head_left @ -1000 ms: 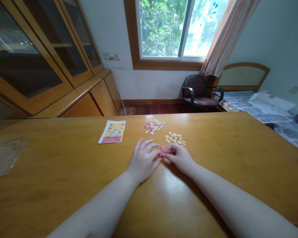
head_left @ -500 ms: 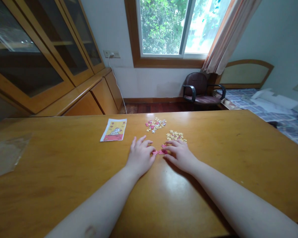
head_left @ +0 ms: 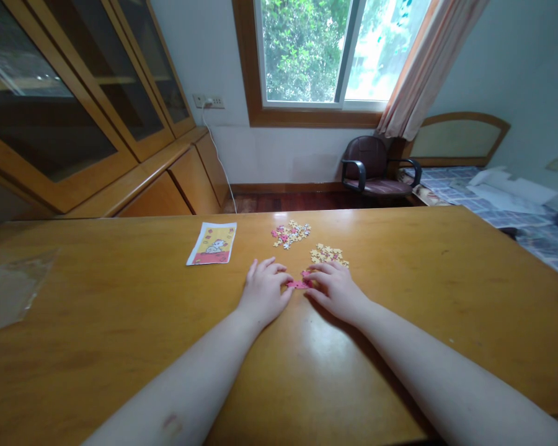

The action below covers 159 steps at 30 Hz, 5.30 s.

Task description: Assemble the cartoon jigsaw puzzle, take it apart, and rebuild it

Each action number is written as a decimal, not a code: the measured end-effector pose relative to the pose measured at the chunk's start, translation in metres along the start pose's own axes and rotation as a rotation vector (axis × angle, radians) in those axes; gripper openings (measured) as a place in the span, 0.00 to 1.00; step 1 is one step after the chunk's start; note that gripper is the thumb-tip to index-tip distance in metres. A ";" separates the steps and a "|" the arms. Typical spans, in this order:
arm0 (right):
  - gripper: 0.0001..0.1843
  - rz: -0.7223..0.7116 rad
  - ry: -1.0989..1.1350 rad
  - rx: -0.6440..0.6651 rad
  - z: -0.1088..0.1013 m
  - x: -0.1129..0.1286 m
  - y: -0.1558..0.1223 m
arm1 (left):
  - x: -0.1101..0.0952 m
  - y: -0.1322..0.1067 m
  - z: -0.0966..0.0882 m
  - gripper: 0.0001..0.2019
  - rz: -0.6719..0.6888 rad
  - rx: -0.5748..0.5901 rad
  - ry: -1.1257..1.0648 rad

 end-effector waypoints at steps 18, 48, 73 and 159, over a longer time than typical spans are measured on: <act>0.13 -0.027 0.005 -0.028 0.003 -0.003 0.000 | -0.001 -0.001 -0.003 0.08 -0.012 0.042 -0.018; 0.09 -0.055 -0.159 0.224 -0.026 -0.001 -0.003 | 0.001 0.000 0.000 0.06 -0.002 0.038 -0.052; 0.03 0.012 -0.003 0.303 -0.020 -0.002 -0.004 | 0.012 -0.004 -0.008 0.19 -0.191 0.166 0.025; 0.06 -0.107 0.013 0.000 0.018 0.024 0.030 | 0.045 0.006 -0.002 0.18 0.060 0.094 -0.197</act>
Point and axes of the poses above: each hand's wrist, its own y-axis towards the middle knuckle, its own z-axis out of the palm, x = y × z, the point moved 4 cm from there along y, towards the middle knuckle, and after that the axes turned 8 degrees about z, right-handed, at the moved point
